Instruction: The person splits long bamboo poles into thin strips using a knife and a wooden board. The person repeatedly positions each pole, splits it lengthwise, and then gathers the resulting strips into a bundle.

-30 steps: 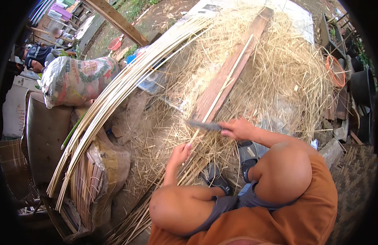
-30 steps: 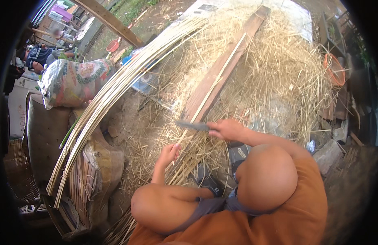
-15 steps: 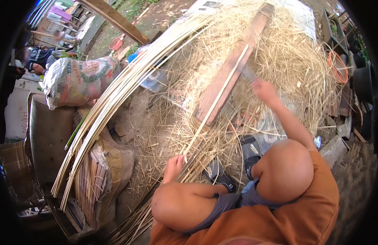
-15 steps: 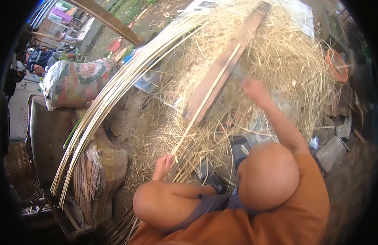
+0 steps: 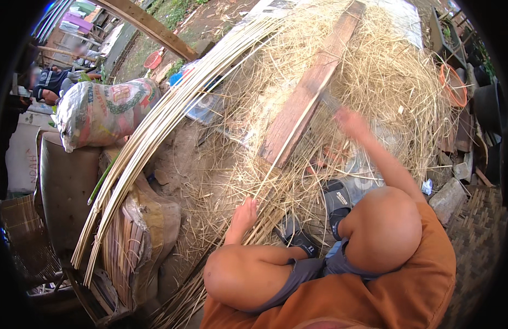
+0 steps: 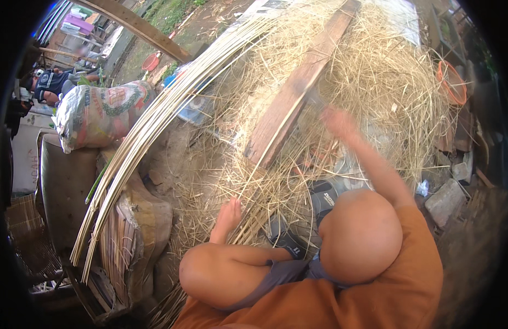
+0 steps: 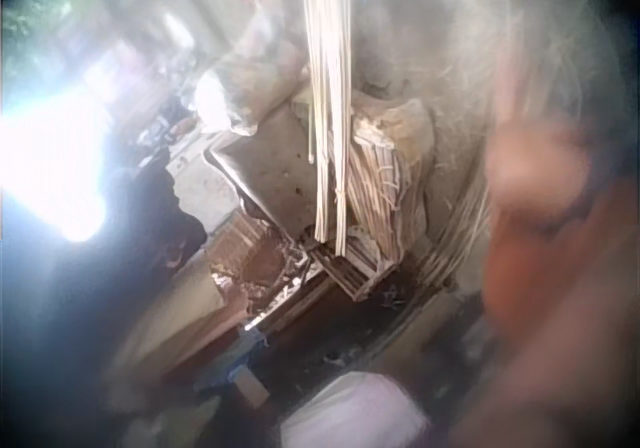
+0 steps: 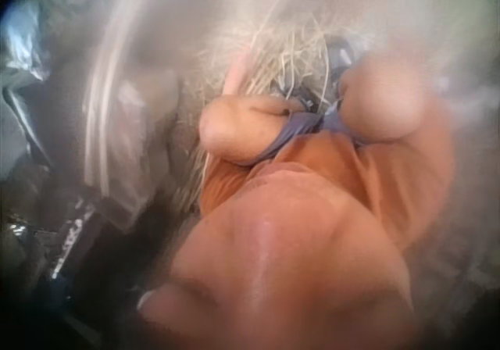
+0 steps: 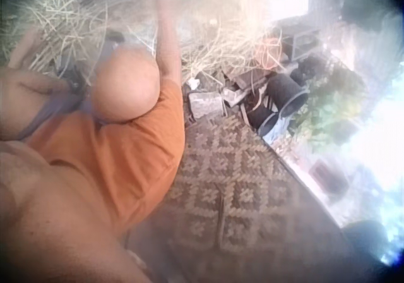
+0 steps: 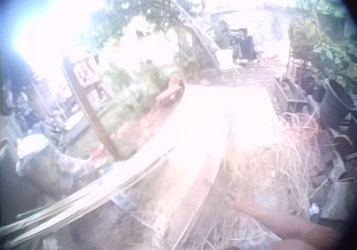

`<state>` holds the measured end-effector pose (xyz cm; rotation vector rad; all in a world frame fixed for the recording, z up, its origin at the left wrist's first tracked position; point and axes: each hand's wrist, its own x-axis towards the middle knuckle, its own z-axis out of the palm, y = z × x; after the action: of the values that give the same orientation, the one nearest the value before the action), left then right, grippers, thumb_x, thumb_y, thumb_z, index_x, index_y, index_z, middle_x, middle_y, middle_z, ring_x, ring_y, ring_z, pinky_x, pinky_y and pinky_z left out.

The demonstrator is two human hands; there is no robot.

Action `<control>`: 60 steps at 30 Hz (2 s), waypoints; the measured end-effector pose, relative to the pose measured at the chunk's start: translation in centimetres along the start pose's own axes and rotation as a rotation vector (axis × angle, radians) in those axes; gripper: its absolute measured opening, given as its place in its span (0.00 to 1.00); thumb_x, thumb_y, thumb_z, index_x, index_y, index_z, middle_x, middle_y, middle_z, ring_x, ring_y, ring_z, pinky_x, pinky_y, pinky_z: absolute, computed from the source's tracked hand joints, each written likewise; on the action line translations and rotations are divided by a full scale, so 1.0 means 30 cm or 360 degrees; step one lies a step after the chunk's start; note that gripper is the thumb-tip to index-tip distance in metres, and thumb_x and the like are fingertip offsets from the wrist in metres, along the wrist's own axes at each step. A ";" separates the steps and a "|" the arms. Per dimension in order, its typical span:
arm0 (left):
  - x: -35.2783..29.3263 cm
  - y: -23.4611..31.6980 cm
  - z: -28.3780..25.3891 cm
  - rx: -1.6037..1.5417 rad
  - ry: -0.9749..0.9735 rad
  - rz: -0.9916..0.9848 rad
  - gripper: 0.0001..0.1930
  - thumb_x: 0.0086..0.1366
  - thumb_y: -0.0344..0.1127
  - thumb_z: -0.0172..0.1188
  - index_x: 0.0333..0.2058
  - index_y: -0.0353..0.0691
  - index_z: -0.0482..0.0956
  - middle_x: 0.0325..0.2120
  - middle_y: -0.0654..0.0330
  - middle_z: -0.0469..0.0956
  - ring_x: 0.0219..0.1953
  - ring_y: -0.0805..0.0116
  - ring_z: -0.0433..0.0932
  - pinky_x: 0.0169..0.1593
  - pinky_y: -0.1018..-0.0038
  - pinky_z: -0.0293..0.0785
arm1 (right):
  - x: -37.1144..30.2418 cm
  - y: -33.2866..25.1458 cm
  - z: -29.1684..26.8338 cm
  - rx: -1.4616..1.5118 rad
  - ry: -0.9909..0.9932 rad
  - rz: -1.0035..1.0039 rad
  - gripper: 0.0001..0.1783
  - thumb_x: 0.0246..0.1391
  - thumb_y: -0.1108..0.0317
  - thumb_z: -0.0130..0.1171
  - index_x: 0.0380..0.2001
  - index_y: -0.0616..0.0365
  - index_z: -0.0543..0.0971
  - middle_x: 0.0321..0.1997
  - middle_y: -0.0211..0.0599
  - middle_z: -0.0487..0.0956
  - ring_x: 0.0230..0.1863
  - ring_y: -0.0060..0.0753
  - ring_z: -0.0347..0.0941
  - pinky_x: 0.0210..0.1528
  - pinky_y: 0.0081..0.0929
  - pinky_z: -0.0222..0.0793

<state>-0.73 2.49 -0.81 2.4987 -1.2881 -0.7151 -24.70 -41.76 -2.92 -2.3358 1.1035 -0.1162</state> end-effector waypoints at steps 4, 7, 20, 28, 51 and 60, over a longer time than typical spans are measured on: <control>-0.037 -0.011 -0.047 -0.0312 -0.0018 -0.0048 0.22 0.77 0.46 0.41 0.33 0.32 0.74 0.29 0.35 0.77 0.35 0.31 0.75 0.40 0.48 0.70 | 0.081 0.036 -0.242 0.0141 0.0155 0.0487 0.27 0.70 0.47 0.42 0.58 0.55 0.75 0.39 0.51 0.84 0.43 0.49 0.81 0.48 0.49 0.75; 0.029 -0.074 0.014 -0.0512 -0.0106 -0.0132 0.22 0.77 0.45 0.41 0.33 0.33 0.75 0.28 0.35 0.76 0.34 0.32 0.75 0.39 0.49 0.71 | -0.062 -0.165 -0.052 0.0148 -0.0389 0.0199 0.26 0.67 0.47 0.51 0.59 0.52 0.74 0.42 0.52 0.84 0.44 0.48 0.82 0.48 0.47 0.77; -0.177 -0.055 -0.070 -0.0550 -0.0039 -0.0224 0.25 0.77 0.47 0.44 0.25 0.33 0.71 0.16 0.51 0.68 0.21 0.62 0.66 0.31 0.60 0.67 | 0.004 -0.086 0.072 -0.0127 0.0122 -0.0403 0.24 0.69 0.43 0.46 0.58 0.43 0.75 0.29 0.42 0.84 0.34 0.45 0.83 0.39 0.48 0.77; -0.157 -0.155 -0.001 -0.0320 -0.0030 -0.0244 0.28 0.76 0.52 0.42 0.25 0.34 0.75 0.18 0.47 0.76 0.23 0.49 0.76 0.32 0.59 0.70 | -0.005 -0.165 -0.059 0.0226 -0.0071 0.0116 0.25 0.69 0.48 0.47 0.60 0.50 0.74 0.33 0.49 0.83 0.37 0.55 0.81 0.44 0.49 0.76; -0.157 -0.034 -0.092 0.0101 -0.0107 -0.0237 0.23 0.76 0.48 0.40 0.36 0.34 0.75 0.24 0.31 0.78 0.32 0.28 0.78 0.39 0.40 0.73 | 0.111 0.065 -0.181 0.0134 0.0196 0.0381 0.24 0.69 0.48 0.49 0.58 0.52 0.76 0.31 0.49 0.83 0.32 0.48 0.81 0.37 0.42 0.77; -0.083 -0.090 -0.018 -0.0589 -0.0275 -0.0118 0.24 0.77 0.47 0.44 0.30 0.31 0.74 0.22 0.47 0.74 0.26 0.50 0.72 0.34 0.59 0.69 | -0.113 -0.190 0.162 -0.0103 -0.0171 -0.0516 0.28 0.68 0.45 0.46 0.63 0.48 0.71 0.45 0.51 0.83 0.49 0.57 0.80 0.53 0.48 0.75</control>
<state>0.21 6.07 -0.73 2.2311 -1.0060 -1.0967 -21.55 -34.20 -3.60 -2.5310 0.6804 -0.0739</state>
